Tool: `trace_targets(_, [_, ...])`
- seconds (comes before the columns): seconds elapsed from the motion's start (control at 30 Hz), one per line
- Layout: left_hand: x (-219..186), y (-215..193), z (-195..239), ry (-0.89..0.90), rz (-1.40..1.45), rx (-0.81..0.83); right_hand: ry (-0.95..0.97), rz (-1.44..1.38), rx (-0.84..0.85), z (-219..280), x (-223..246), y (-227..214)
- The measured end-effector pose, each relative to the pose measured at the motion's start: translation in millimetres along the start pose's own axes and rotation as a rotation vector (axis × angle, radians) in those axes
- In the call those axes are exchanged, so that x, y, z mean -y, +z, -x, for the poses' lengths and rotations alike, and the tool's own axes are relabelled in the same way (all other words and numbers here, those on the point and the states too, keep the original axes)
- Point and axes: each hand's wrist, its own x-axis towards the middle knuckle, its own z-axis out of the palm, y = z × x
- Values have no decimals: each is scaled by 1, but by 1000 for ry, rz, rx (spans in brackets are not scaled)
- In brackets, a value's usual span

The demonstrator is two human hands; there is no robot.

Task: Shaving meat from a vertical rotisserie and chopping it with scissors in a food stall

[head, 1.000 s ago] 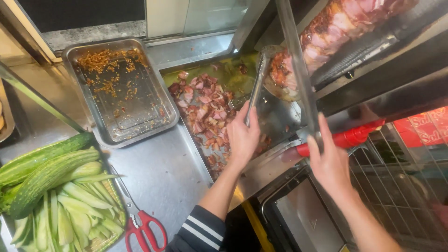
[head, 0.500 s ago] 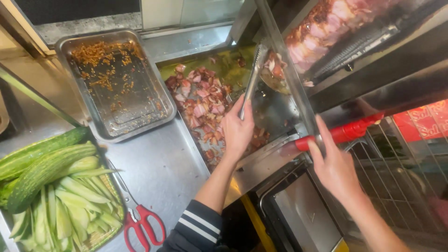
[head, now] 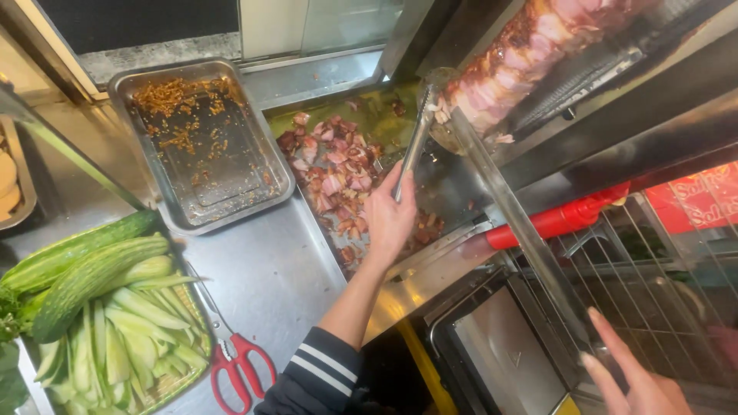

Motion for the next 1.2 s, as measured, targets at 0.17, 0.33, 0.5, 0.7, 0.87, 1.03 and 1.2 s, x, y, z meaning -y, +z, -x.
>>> trace_targets(0.17, [5,-34,28,274,-166,-20,-324,-191,-477,-5,-12,53])
trace_targets(0.33, [37,-76,48,298,-328,-79,-400,-241,-471,-8,-9,72])
trace_targets(0.5, [33,-113,31,35,-522,17,-422,-264,-389,-55,-28,129])
trace_targets(0.7, [27,-147,-29,-31,-590,65,-499,-598,-70,-228,-122,246])
trace_targets(0.87, [17,-151,-103,68,-656,66,-604,-329,-216,-301,-145,293])
trace_targets(1.03, [16,-143,-226,180,-734,89,-672,-57,-363,-292,-129,294])
trace_targets(1.2, [-12,-143,-319,239,-806,299,-707,231,-492,-256,-128,285])
